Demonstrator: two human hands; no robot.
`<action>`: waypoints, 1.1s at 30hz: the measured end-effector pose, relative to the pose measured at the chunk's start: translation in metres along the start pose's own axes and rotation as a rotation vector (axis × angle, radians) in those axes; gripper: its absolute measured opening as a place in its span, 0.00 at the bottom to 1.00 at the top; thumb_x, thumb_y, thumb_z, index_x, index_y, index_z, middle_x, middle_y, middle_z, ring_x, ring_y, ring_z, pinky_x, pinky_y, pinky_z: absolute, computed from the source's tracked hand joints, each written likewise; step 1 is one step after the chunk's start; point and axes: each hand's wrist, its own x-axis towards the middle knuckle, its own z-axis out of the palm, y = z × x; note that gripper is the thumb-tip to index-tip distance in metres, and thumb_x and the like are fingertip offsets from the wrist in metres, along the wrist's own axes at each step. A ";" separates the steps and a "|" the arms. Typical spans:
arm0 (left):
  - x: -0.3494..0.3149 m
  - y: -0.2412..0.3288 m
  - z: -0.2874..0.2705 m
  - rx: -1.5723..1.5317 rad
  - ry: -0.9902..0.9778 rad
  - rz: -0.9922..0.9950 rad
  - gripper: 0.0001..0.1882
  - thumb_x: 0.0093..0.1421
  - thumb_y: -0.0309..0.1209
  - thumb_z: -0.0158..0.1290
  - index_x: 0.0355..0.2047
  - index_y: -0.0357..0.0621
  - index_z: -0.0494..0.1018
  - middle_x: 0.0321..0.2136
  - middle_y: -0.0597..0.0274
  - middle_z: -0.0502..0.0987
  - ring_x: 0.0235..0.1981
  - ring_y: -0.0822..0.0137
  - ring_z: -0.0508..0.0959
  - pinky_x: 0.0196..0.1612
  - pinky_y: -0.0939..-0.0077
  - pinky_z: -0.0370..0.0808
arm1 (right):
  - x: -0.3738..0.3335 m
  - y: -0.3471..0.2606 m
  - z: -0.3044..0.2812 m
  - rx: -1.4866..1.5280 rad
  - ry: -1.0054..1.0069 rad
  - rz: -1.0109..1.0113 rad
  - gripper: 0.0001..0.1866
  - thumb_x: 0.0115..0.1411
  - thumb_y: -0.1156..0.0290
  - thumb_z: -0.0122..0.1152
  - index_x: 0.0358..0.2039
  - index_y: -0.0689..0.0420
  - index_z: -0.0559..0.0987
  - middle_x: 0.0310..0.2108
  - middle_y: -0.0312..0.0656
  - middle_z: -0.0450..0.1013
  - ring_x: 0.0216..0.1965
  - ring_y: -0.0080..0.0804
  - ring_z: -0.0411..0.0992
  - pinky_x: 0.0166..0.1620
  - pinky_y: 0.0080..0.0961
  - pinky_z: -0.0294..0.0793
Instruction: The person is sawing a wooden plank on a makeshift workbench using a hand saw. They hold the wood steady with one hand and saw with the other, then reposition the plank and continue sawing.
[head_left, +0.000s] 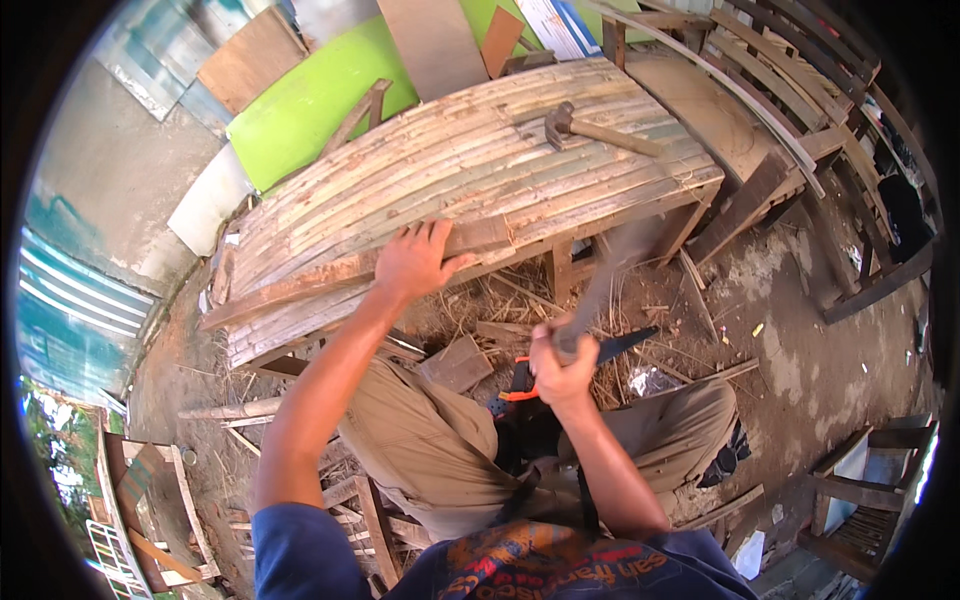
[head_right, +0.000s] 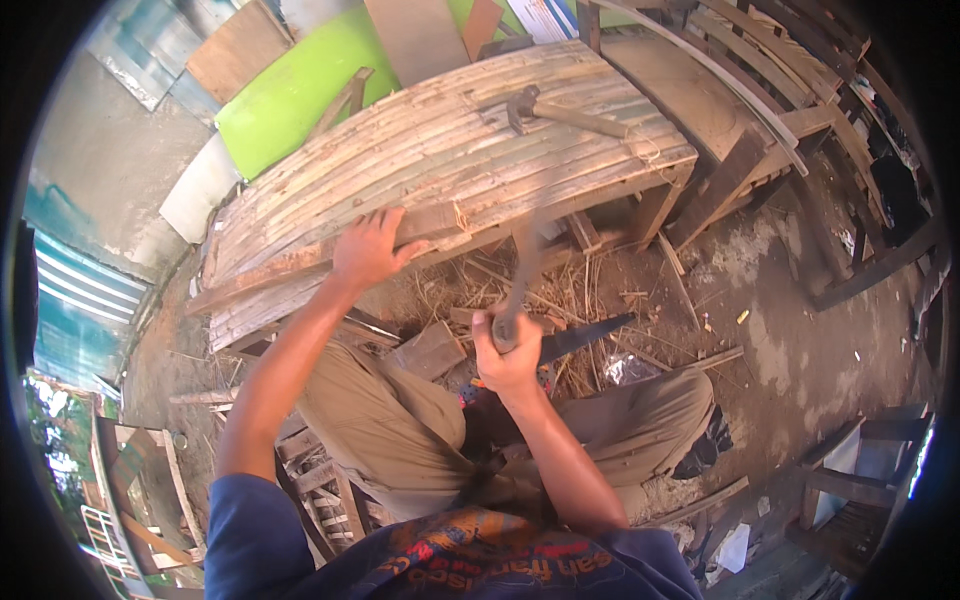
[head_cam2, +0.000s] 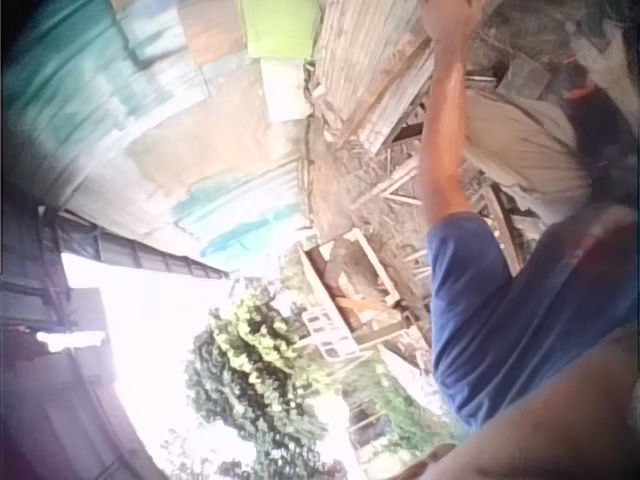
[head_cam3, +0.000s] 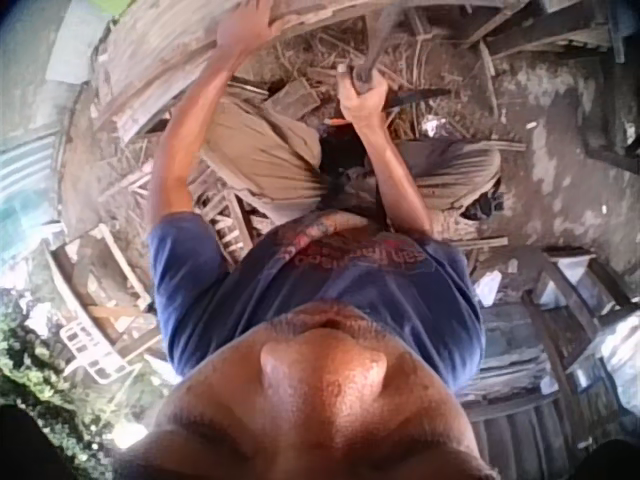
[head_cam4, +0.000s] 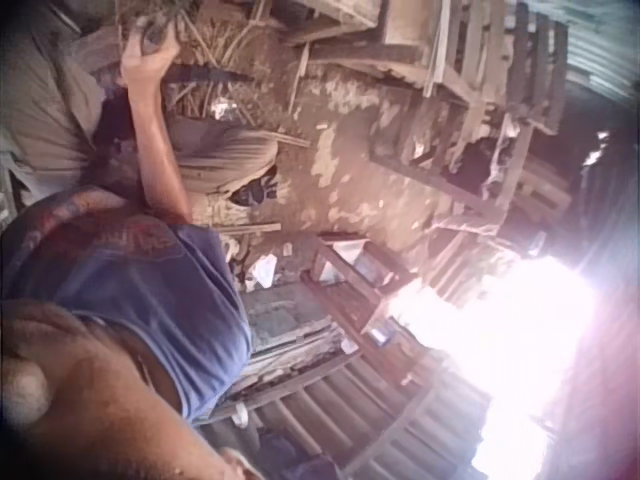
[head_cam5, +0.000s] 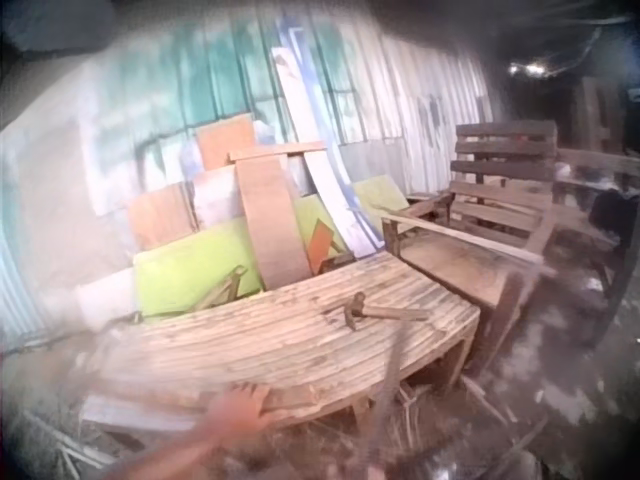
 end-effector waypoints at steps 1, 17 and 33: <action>0.003 0.000 -0.001 0.016 0.004 0.001 0.34 0.63 0.57 0.53 0.55 0.41 0.66 0.48 0.44 0.78 0.48 0.46 0.80 0.52 0.55 0.76 | -0.006 0.021 -0.002 -0.173 -0.048 0.139 0.09 0.65 0.72 0.61 0.28 0.59 0.73 0.17 0.34 0.70 0.14 0.21 0.65 0.18 0.21 0.61; 0.000 0.007 -0.001 0.047 -0.023 -0.019 0.33 0.65 0.59 0.51 0.53 0.40 0.67 0.48 0.45 0.78 0.48 0.48 0.80 0.54 0.55 0.75 | 0.003 0.015 -0.001 -0.178 -0.193 0.433 0.14 0.62 0.67 0.63 0.26 0.64 0.73 0.17 0.40 0.70 0.21 0.24 0.69 0.26 0.29 0.68; -0.001 0.004 0.002 0.097 -0.034 -0.016 0.35 0.65 0.60 0.50 0.55 0.41 0.66 0.49 0.47 0.77 0.48 0.50 0.80 0.53 0.53 0.74 | -0.011 0.020 -0.004 -0.361 -0.178 0.339 0.17 0.64 0.69 0.61 0.19 0.60 0.71 0.13 0.34 0.67 0.14 0.20 0.66 0.18 0.24 0.63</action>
